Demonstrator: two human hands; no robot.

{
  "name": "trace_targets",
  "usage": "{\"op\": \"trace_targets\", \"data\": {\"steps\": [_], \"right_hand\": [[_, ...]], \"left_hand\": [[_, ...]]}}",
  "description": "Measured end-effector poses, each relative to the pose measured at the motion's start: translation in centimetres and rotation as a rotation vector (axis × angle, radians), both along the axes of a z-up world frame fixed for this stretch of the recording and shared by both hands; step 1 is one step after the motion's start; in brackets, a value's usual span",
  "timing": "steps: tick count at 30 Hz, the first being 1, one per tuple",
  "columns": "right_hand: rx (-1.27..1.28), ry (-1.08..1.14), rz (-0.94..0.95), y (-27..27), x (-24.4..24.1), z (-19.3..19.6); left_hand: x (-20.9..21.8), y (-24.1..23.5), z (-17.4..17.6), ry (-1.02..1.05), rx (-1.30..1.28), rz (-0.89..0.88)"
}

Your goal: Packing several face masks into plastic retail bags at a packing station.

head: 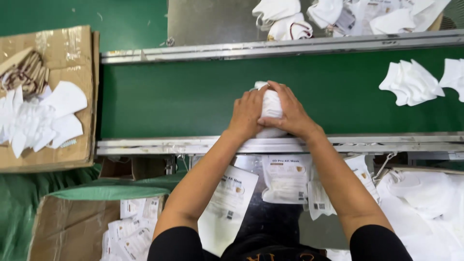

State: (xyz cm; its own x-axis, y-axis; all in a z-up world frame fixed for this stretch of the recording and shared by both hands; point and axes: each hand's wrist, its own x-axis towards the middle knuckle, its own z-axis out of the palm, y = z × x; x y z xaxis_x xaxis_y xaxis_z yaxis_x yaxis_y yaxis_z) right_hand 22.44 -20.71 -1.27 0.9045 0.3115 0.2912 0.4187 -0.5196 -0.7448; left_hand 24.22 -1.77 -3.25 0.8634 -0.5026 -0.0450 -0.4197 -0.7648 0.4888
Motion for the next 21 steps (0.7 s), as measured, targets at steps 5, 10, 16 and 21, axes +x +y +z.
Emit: {"op": "trace_targets", "data": {"steps": [5,10,16,21], "right_hand": [[-0.356,0.174,-0.053,-0.1,0.1,3.4],[0.133,0.221,0.028,-7.5,3.1,2.6],[0.261,0.273,-0.147,-10.5,4.5,2.9],[-0.585,-0.117,-0.288,-7.3,-1.5,3.1]], "left_hand": [[0.8,1.2,-1.2,-0.135,-0.054,-0.026],[0.3,2.6,7.8,-0.064,-0.678,-0.012],[-0.8,6.2,2.7,0.062,-0.866,0.401],[-2.8,6.4,-2.0,0.132,-0.922,0.536]]}}
